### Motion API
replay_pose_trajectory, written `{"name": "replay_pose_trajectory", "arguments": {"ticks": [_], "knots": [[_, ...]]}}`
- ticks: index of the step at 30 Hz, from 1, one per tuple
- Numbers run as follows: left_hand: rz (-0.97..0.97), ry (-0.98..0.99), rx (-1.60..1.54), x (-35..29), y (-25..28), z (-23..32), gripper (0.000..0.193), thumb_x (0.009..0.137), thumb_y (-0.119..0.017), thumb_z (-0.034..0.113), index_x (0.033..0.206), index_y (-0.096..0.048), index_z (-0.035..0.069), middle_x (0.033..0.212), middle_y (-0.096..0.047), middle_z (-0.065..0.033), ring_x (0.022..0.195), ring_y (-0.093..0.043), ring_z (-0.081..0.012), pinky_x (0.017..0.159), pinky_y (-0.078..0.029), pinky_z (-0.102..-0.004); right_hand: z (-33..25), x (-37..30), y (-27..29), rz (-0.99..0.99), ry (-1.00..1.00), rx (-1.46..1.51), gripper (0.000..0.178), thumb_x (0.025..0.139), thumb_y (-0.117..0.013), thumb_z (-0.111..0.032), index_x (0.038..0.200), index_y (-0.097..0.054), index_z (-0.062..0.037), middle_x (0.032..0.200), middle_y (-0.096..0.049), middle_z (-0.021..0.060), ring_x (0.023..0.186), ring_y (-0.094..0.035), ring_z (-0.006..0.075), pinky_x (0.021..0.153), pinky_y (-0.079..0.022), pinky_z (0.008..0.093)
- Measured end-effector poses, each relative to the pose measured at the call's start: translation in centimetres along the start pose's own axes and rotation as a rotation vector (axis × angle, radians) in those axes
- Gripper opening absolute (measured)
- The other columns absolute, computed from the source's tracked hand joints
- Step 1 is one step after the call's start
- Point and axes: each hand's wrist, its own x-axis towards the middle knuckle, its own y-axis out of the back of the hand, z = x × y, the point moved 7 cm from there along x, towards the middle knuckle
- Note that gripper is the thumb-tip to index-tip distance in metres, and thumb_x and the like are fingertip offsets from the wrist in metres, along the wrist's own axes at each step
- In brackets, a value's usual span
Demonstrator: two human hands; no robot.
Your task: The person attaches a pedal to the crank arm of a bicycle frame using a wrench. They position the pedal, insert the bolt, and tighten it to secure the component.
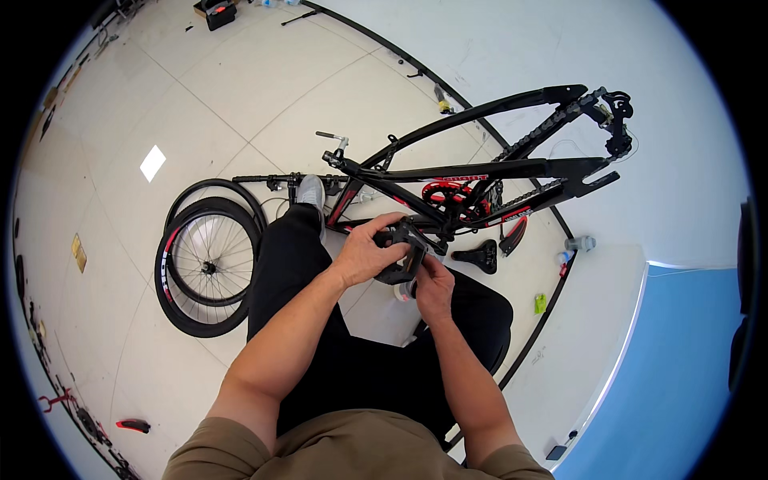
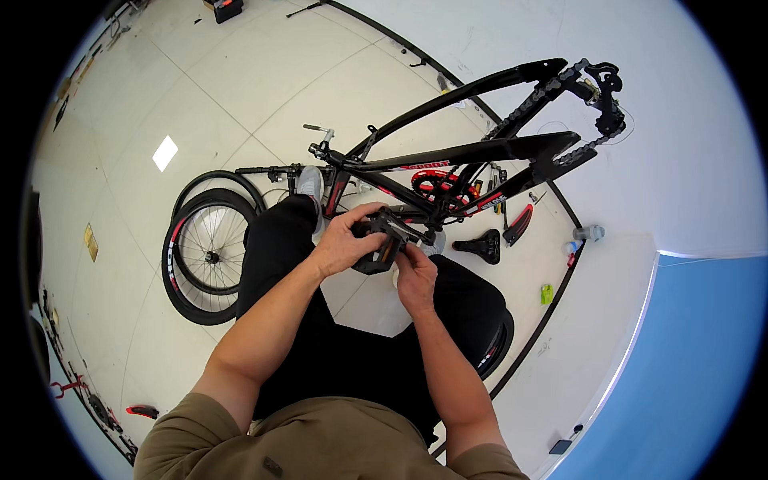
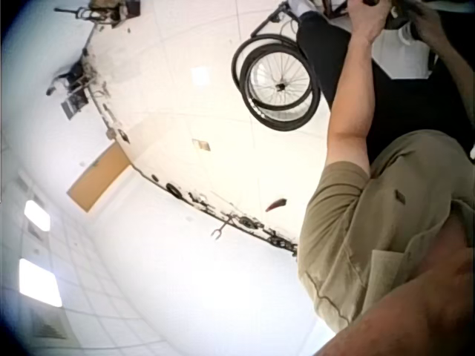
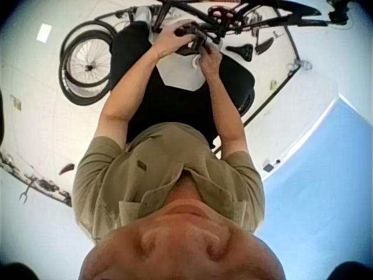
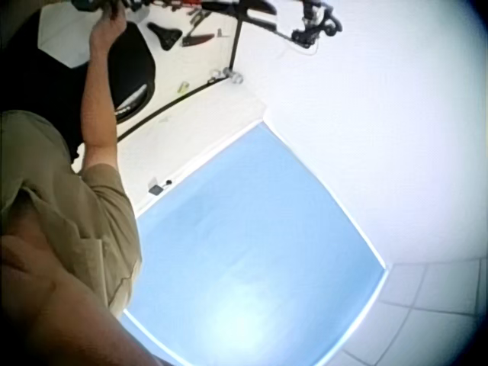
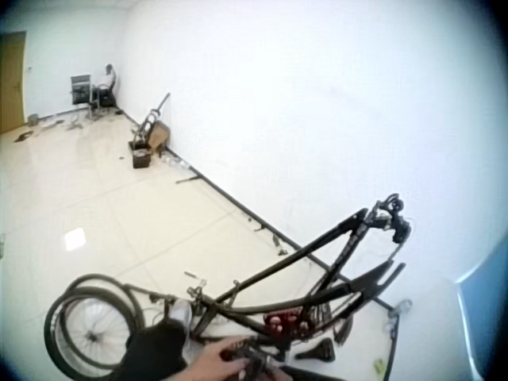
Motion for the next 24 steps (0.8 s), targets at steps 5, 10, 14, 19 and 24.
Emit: {"name": "replay_pose_trajectory", "arguments": {"ticks": [5,10,14,19,24], "knots": [[0.013,-0.012,0.02,-0.1,-0.1,0.1,0.057,0.08,-0.077,0.012,0.135,-0.059,0.009,0.092,-0.06,0.0001,0.082,-0.055,-0.007,0.073,-0.048,-0.0222,0.4,1.0,-0.5,-0.012,-0.012,0.044,0.024,0.096,-0.06,-0.001,0.118,-0.068,0.0017,0.098,-0.069,0.0026,0.089,-0.06,0.0071,0.079,-0.048,0.0229],[0.024,-0.009,0.052,-0.1,0.0,-0.1,0.056,0.08,-0.076,0.012,0.134,-0.06,0.01,0.094,-0.06,-0.0006,0.083,-0.055,-0.0071,0.073,-0.049,-0.0222,0.9,1.9,-0.7,-0.046,-0.036,0.08,0.026,0.096,-0.058,0.0,0.12,-0.068,0.0011,0.099,-0.07,0.0026,0.091,-0.06,0.0065,0.081,-0.048,0.023],[0.023,0.025,0.053,-0.1,-0.1,-0.1,0.056,0.08,-0.075,0.013,0.134,-0.06,0.01,0.096,-0.06,-0.001,0.084,-0.055,-0.0073,0.075,-0.049,-0.0224,1.8,2.6,-1.1,-0.068,-0.023,0.127,0.024,0.096,-0.057,0.001,0.117,-0.069,0.0013,0.1,-0.07,0.0023,0.091,-0.06,0.0064,0.082,-0.049,0.0229],[0.022,-0.028,0.032,-0.2,-0.2,0.3,0.057,0.08,-0.074,0.013,0.135,-0.059,0.009,0.097,-0.061,-0.0014,0.085,-0.056,-0.0078,0.077,-0.049,-0.023,2.0,3.0,-1.6,-0.106,-0.011,0.159,0.022,0.096,-0.056,0.002,0.115,-0.069,0.0013,0.1,-0.07,0.0015,0.091,-0.061,0.0062,0.082,-0.049,0.0231],[0.009,-0.025,-0.003,-0.3,-0.4,0.2,0.057,0.081,-0.073,0.012,0.136,-0.058,0.009,0.099,-0.062,-0.0017,0.086,-0.056,-0.0082,0.078,-0.05,-0.0234,1.3,3.0,-2.0,-0.123,0.097,0.135,0.022,0.096,-0.058,0.0,0.115,-0.068,0.0,0.101,-0.07,0.001,0.091,-0.061,0.0065,0.084,-0.049,0.0235]]}}
